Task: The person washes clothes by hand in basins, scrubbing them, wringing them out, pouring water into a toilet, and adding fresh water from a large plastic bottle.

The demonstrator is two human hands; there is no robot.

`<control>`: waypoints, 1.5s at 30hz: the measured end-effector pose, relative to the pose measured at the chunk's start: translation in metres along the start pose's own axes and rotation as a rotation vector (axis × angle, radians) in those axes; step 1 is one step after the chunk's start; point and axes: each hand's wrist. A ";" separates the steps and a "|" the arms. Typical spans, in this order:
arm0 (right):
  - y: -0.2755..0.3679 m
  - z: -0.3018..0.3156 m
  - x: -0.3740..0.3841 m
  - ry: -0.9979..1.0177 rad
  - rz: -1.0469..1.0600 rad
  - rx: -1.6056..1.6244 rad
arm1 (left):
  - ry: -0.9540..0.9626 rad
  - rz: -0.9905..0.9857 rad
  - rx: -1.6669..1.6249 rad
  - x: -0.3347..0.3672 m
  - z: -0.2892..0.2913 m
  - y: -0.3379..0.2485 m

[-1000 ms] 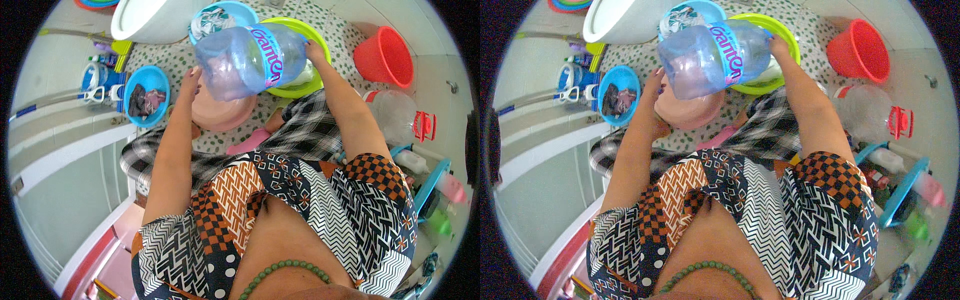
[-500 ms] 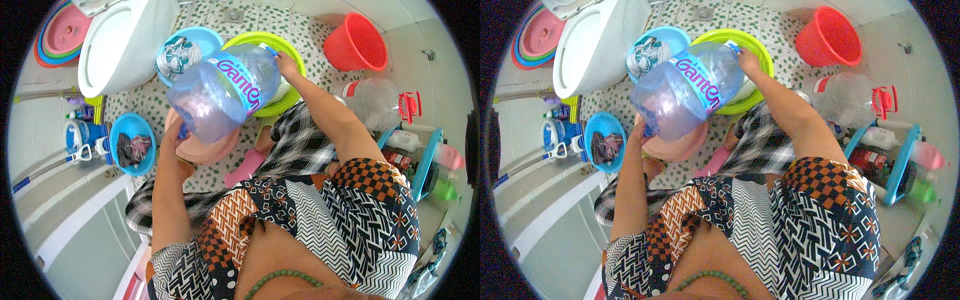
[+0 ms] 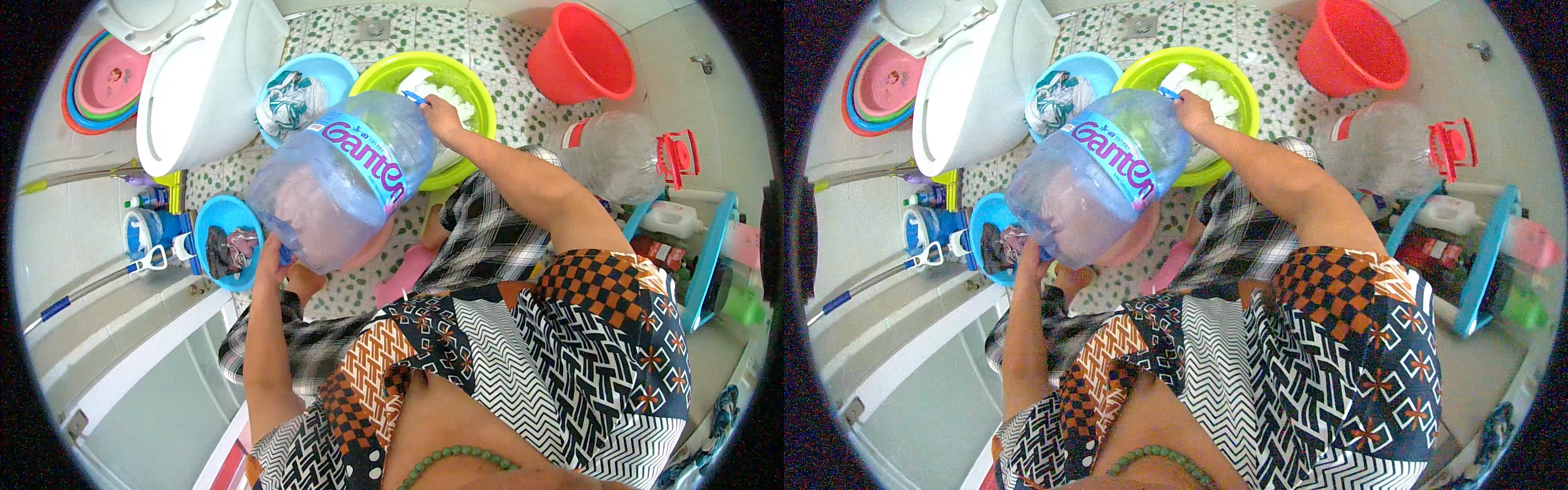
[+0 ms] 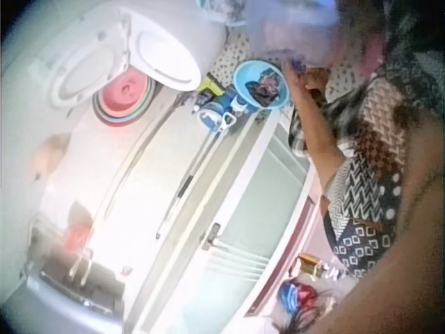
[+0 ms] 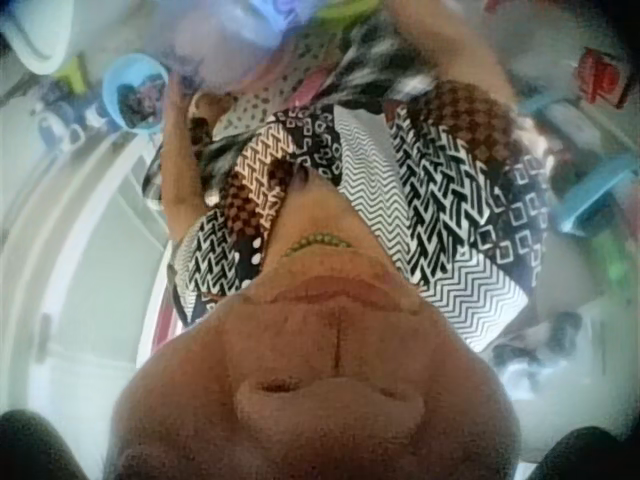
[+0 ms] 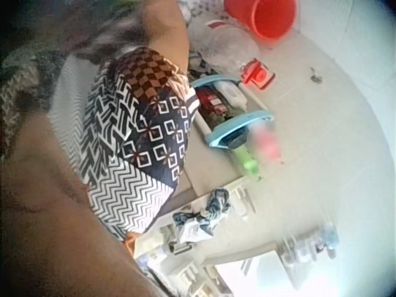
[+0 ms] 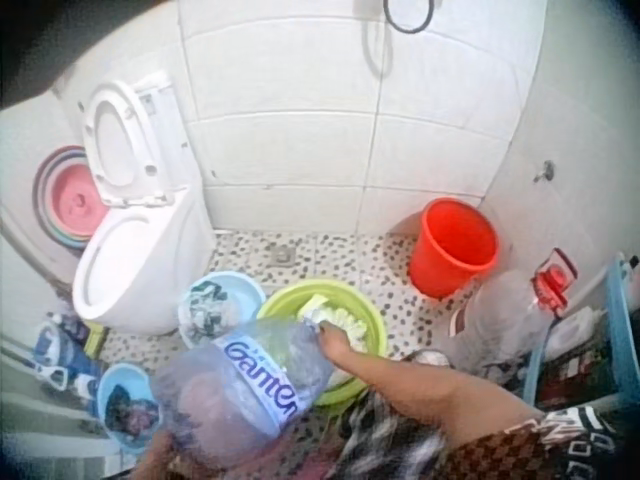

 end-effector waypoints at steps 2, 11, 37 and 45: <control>-0.001 0.000 -0.007 0.016 -0.008 -0.012 | -0.099 0.014 -0.015 -0.011 -0.025 -0.024; 0.019 -0.023 -0.019 0.025 0.111 0.074 | -0.115 0.029 0.090 -0.050 -0.007 -0.069; 0.109 -0.028 -0.024 0.061 0.266 -0.001 | -0.185 0.207 -0.002 -0.071 0.021 0.005; 0.147 -0.049 -0.014 0.019 0.329 0.054 | -0.297 0.085 -0.201 -0.079 0.003 -0.017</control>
Point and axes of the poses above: each hand's wrist, its own x-axis towards the middle knuckle, its own z-axis out of the back of the hand, y = z × x, and after that the axes turned 11 degrees about -z, right-handed
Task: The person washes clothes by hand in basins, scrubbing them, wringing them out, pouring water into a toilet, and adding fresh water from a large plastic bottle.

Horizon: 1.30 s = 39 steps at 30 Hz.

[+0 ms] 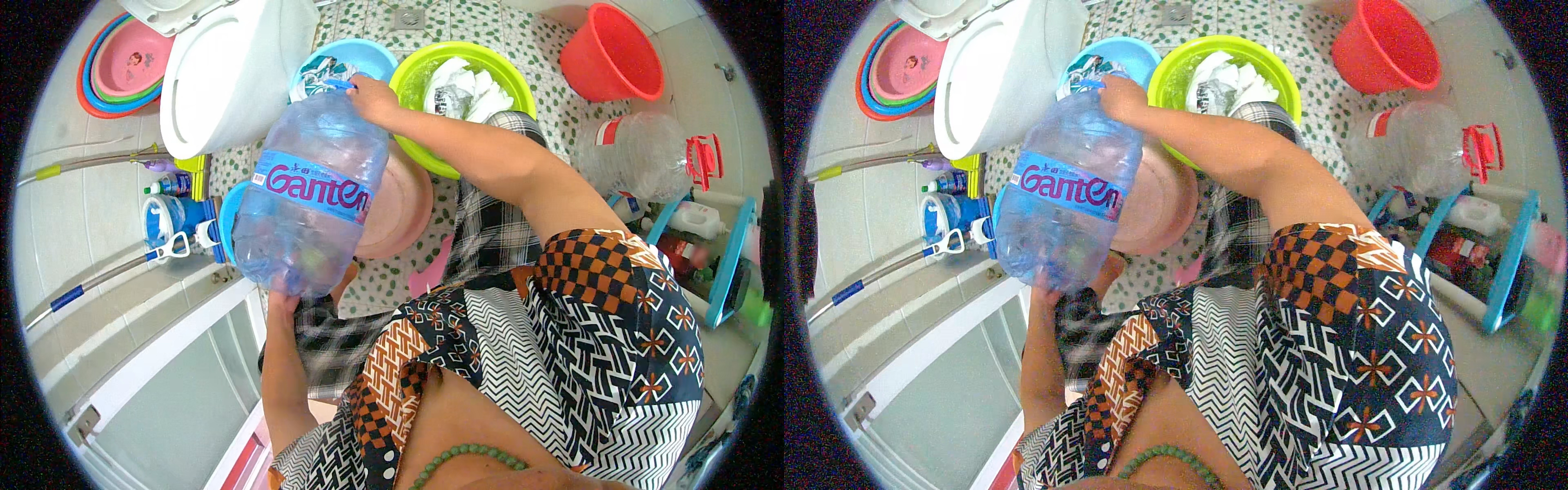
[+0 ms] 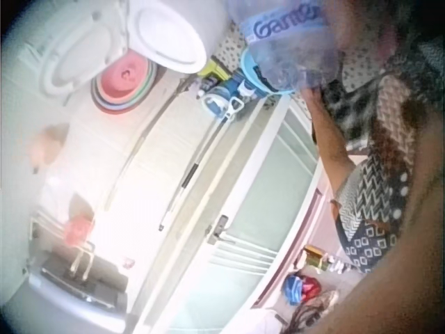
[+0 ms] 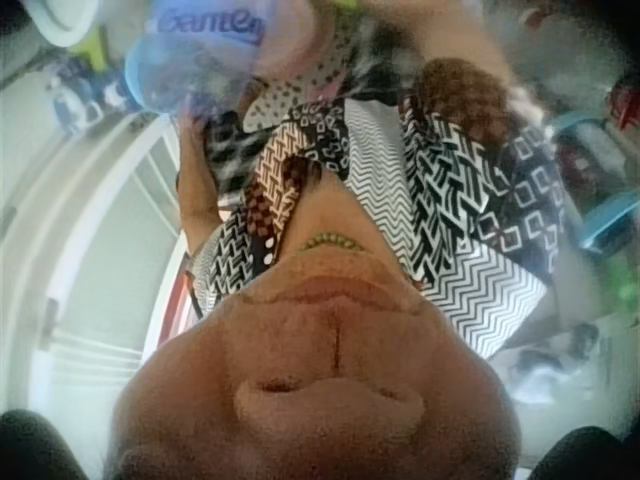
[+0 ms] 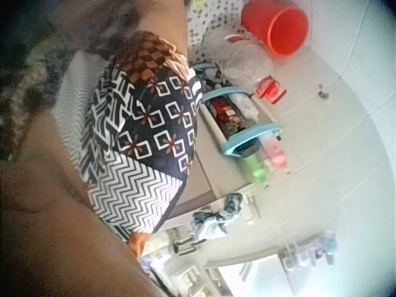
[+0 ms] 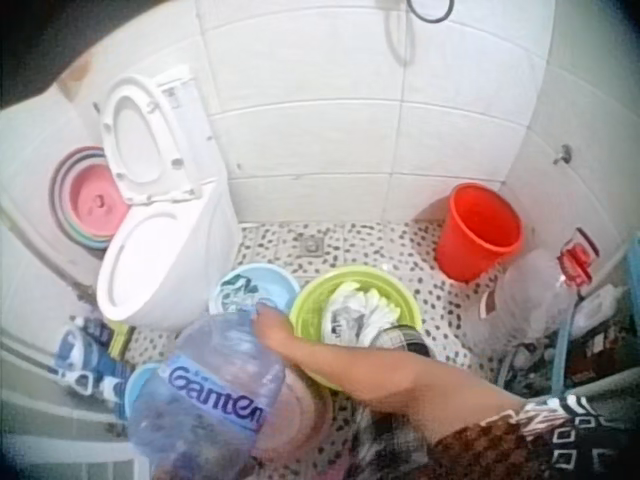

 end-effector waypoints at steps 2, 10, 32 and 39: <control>0.004 -0.004 0.003 -0.010 0.010 -0.004 | 0.010 -0.017 0.020 -0.003 0.002 -0.001; -0.012 -0.024 0.015 0.000 -0.008 0.004 | -0.093 -0.044 -0.020 -0.027 -0.030 0.004; -0.008 -0.026 0.022 0.105 -0.005 -0.007 | -0.272 -0.212 -0.059 -0.019 0.004 -0.010; -0.020 -0.027 0.034 0.099 0.060 0.081 | -0.263 -0.197 -0.089 -0.016 0.006 -0.003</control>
Point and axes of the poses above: each hand's wrist, its own x-axis towards the middle knuckle, its own z-axis out of the back of the hand, y = z × x, and after that the axes turned 11 degrees about -z, right-handed
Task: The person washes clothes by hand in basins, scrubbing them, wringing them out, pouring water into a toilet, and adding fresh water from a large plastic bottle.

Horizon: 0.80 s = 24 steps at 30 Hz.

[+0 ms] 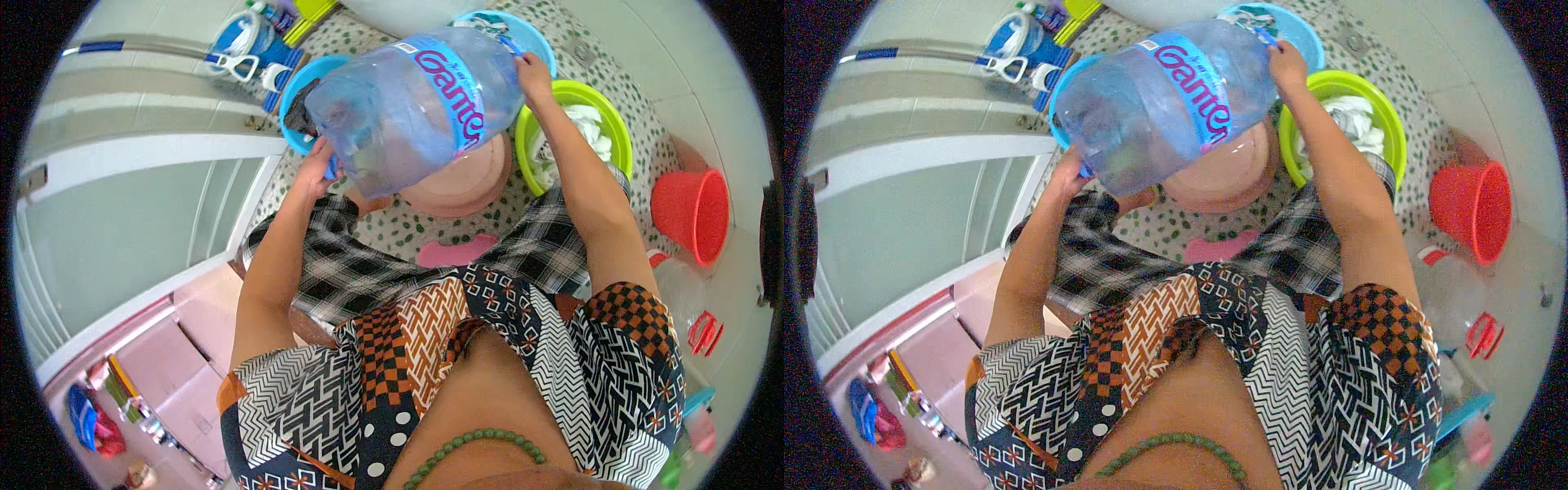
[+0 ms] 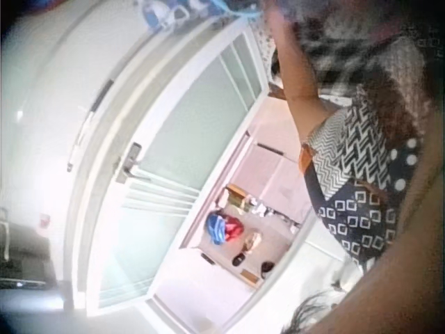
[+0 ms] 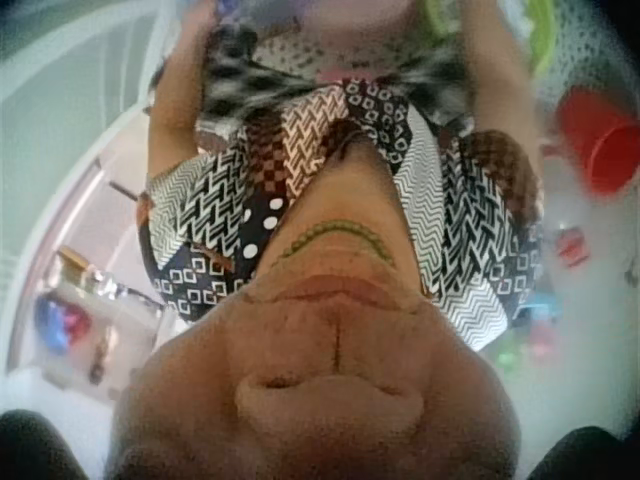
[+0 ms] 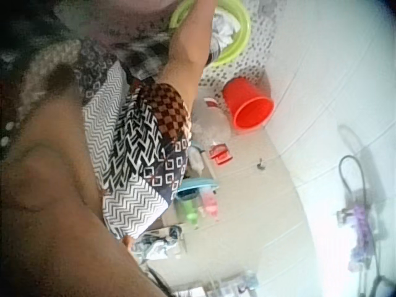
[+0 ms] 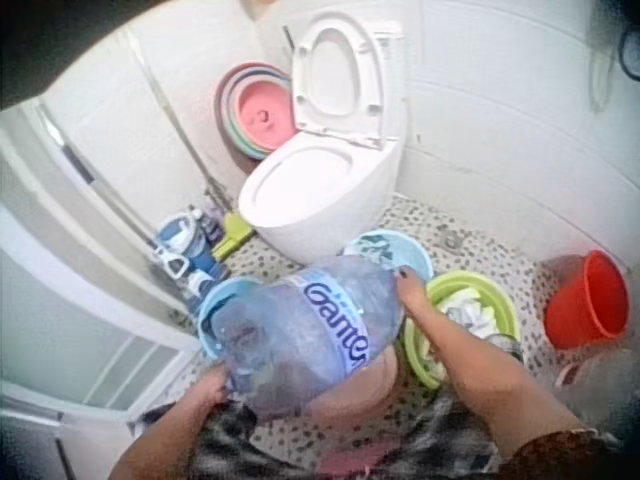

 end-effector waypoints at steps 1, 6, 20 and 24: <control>0.005 -0.003 0.000 0.019 -0.009 0.014 | 0.002 0.019 -0.023 0.002 0.005 0.001; 0.003 -0.001 0.006 -0.153 0.136 -0.133 | 0.156 0.070 -0.046 0.016 0.017 0.023; 0.101 0.105 -0.053 -0.293 0.112 0.108 | 0.463 0.028 -0.022 0.070 0.001 0.024; 0.112 0.163 -0.062 -0.447 0.144 0.135 | 0.642 -0.044 -0.035 0.098 -0.029 0.015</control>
Point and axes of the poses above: each hand's wrist, its own x-axis towards the middle knuckle, its own z-axis out of the back of the hand, y = z × x, and after that the axes turned 11 degrees about -z, right-handed
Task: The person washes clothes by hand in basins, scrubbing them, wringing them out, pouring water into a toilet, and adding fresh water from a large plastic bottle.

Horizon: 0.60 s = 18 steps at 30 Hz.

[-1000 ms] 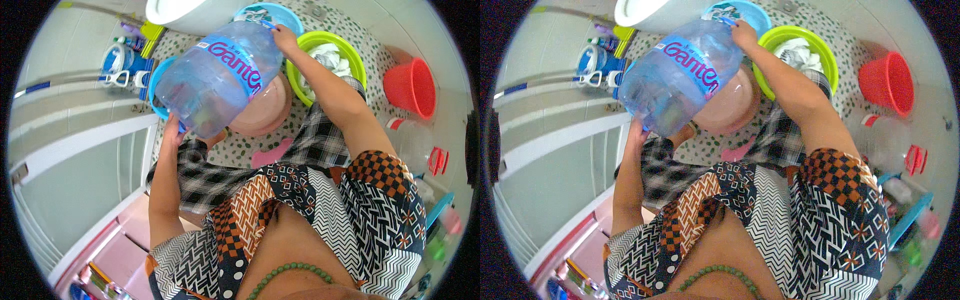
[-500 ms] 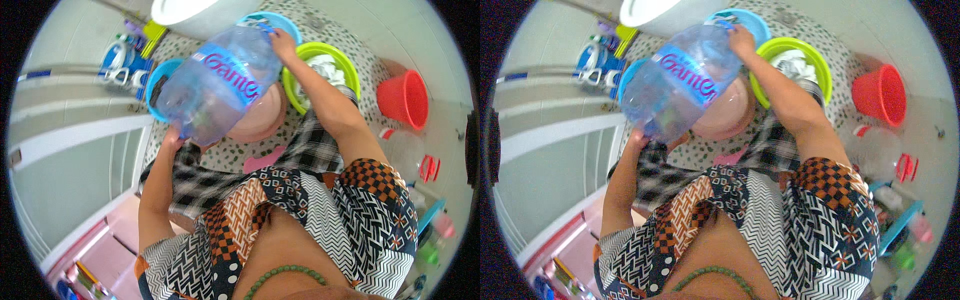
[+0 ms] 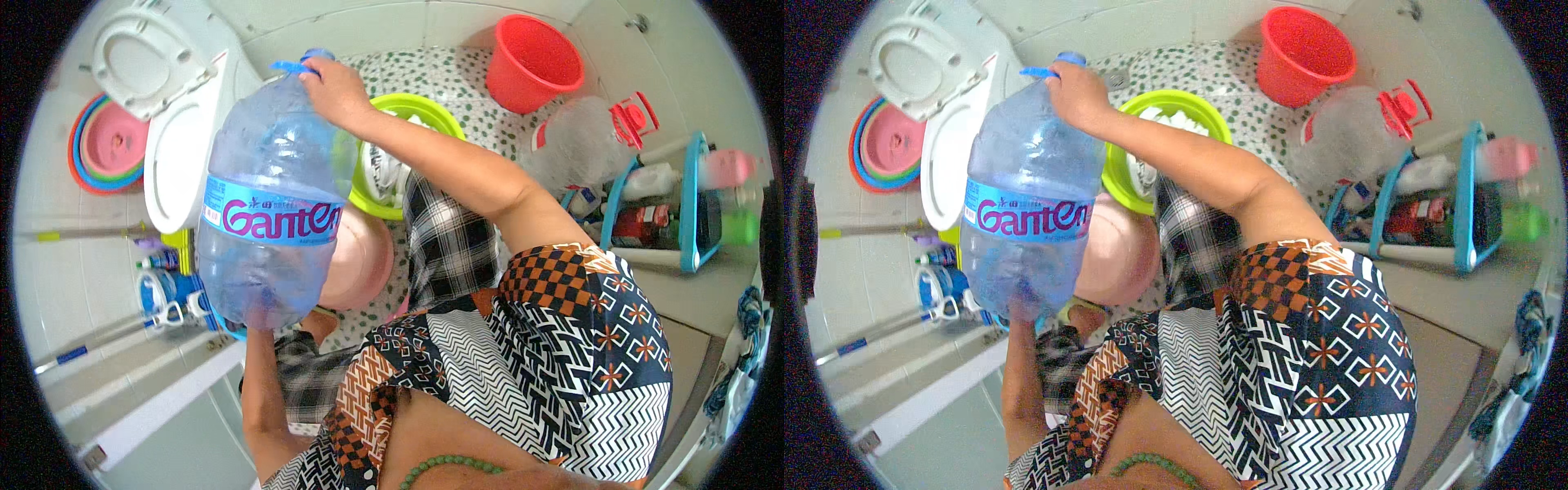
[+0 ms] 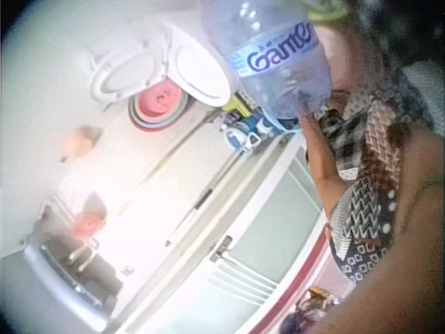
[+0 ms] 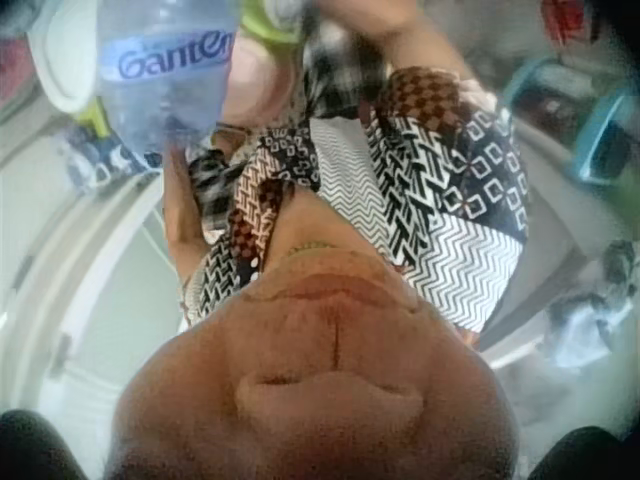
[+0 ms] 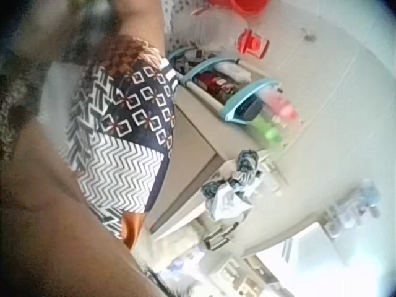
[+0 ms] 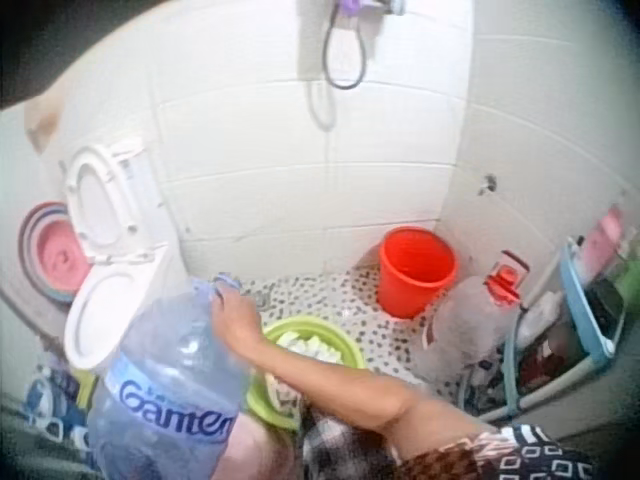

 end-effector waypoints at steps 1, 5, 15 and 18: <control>0.002 0.010 0.004 -0.064 0.007 -0.008 | 0.055 -0.027 -0.004 0.010 0.002 0.000; -0.045 0.017 0.042 -0.226 -0.023 -0.013 | 0.350 -0.123 -0.013 0.080 -0.011 -0.011; -0.217 0.186 0.093 -0.515 -0.276 0.021 | 0.216 -0.092 0.300 0.174 -0.298 -0.077; -0.256 0.215 0.079 -0.434 -0.527 0.479 | 0.284 -0.098 0.515 0.184 -0.360 -0.109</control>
Point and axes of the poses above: each hand's wrist, its own x-axis towards the middle knuckle, its own z-axis out of the back of the hand, y = z × x, and after that the axes turned 11 degrees about -z, right-handed
